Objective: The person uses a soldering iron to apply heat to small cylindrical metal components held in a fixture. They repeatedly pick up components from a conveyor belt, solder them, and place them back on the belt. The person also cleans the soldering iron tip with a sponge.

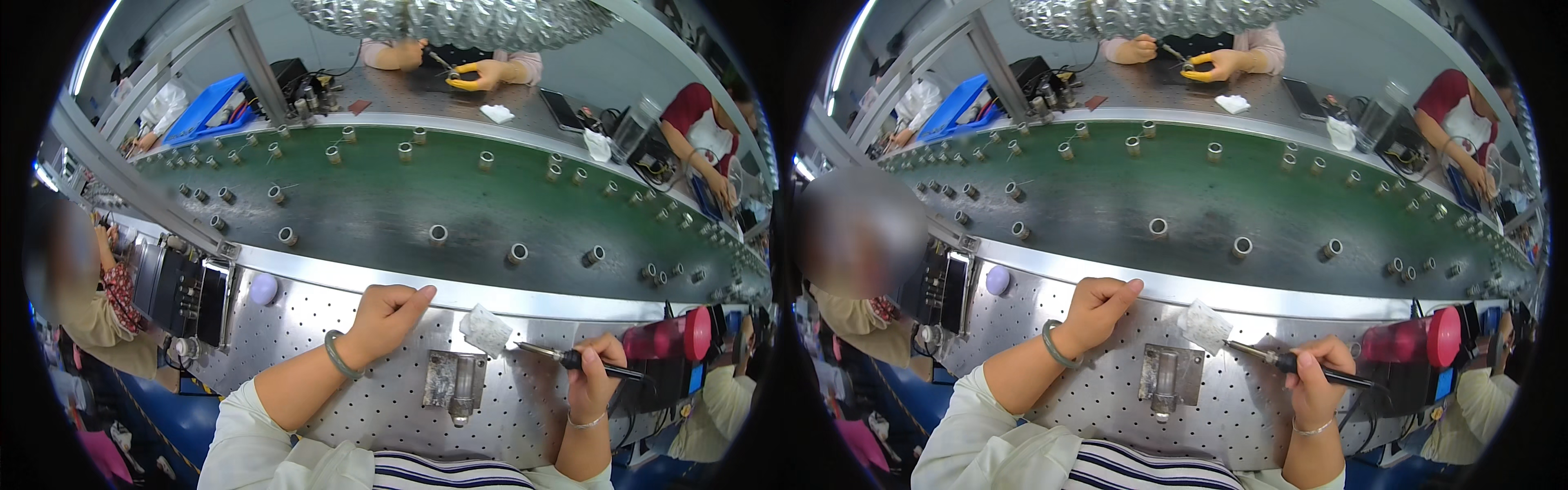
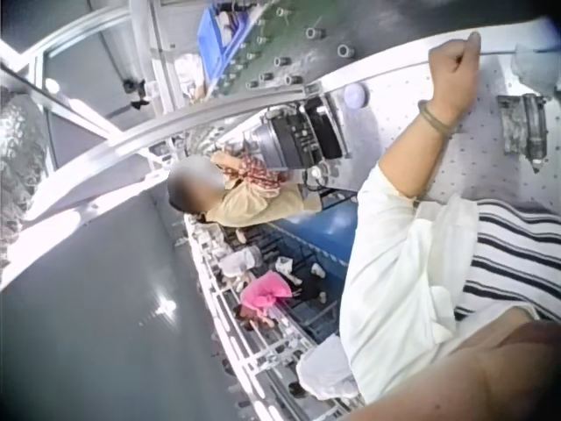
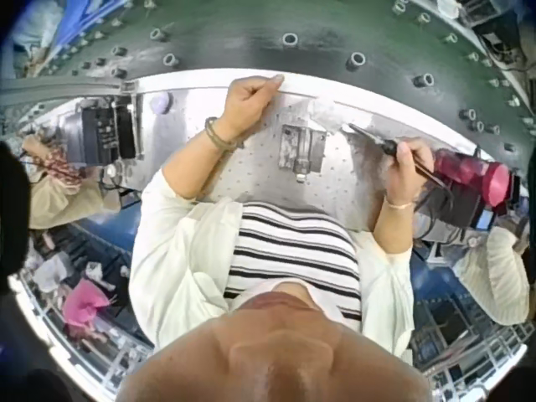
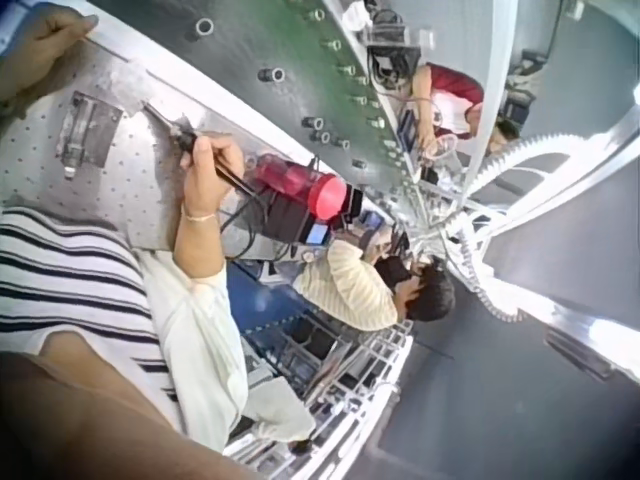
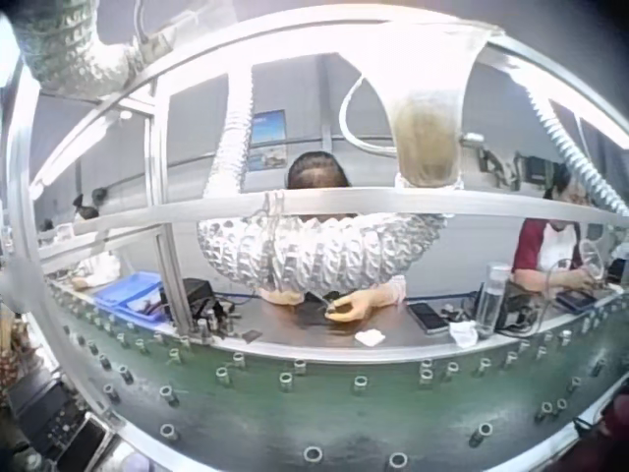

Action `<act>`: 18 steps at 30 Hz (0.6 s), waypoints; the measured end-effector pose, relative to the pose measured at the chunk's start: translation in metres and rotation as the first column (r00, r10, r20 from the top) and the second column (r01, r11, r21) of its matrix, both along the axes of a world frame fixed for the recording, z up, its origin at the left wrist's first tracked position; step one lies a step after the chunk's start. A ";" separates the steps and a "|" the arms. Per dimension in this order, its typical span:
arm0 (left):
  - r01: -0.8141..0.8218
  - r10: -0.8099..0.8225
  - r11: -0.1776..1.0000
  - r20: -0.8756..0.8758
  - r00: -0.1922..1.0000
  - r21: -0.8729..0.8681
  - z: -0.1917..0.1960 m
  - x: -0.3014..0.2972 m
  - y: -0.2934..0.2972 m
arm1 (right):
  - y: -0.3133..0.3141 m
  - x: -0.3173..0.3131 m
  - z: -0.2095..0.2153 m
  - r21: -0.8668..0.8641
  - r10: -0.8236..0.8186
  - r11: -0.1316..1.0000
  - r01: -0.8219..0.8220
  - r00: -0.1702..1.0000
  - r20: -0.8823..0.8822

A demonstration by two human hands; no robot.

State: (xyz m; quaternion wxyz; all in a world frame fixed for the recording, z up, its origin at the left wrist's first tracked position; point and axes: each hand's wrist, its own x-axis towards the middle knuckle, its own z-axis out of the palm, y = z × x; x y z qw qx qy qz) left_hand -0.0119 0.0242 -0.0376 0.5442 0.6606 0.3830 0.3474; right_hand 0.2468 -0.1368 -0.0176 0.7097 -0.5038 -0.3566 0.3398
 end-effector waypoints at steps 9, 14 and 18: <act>-0.083 0.257 0.748 -0.171 0.951 0.659 -0.003 0.019 0.050 | -0.001 0.000 0.001 -0.007 0.035 0.999 -0.035 0.999 -0.037; 0.052 0.154 0.781 -0.273 0.950 0.622 -0.009 0.035 0.068 | 0.001 -0.001 0.003 -0.056 0.040 0.998 -0.042 0.998 -0.039; 0.058 0.133 0.819 -0.287 0.949 0.571 -0.011 0.020 0.071 | 0.000 -0.002 0.004 -0.063 0.035 0.997 -0.038 0.998 -0.056</act>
